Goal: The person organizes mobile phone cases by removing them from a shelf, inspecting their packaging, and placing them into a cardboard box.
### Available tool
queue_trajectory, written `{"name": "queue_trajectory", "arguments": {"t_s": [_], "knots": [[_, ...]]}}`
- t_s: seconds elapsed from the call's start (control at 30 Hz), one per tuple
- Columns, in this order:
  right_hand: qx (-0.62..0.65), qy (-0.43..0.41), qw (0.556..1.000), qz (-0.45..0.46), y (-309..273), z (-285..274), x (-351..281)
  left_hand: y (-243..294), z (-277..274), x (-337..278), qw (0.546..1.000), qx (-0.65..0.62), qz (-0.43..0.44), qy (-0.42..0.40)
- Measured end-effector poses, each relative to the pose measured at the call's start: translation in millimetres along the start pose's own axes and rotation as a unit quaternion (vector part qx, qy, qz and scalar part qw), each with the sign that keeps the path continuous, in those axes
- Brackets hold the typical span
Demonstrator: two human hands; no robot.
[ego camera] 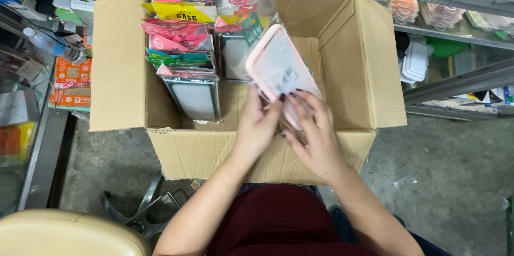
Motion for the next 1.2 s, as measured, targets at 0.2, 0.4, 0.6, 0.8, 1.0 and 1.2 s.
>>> {"name": "queue_trajectory", "arguments": {"t_s": [0.2, 0.4, 0.6, 0.8, 1.0, 1.2], "knots": [[0.084, 0.027, 0.995, 0.042, 31, -16, 38, 18, -64, 40, 0.996, 0.054, 0.017, -0.065], [0.039, -0.188, 0.973, 0.129, 76, -7, 95, 38, -89, 73, 0.986, 0.076, -0.007, -0.149], [0.076, -0.237, 0.961, 0.118, 106, 33, 110, 42, -100, 89, 0.959, 0.214, -0.012, -0.187], [0.108, -0.241, 0.961, 0.08, 138, 91, 111, 61, -118, 121, 0.966, 0.179, 0.054, -0.179], [0.096, -0.333, 0.934, 0.087, 155, 127, 106, 60, -113, 139, 0.87, 0.431, 0.1, -0.218], [0.116, -0.29, 0.95, 0.011, 157, 152, 117, 52, -99, 153, 0.735, 0.609, 0.248, -0.169]]}}
Point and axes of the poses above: each hand's wrist, its own x-axis towards the middle knuckle, its own z-axis out of the palm, y = z × x, the point moved 1 cm from there along x, towards the middle knuckle, and after that the axes turned 1 degree about -y, right-handed, at the moved point
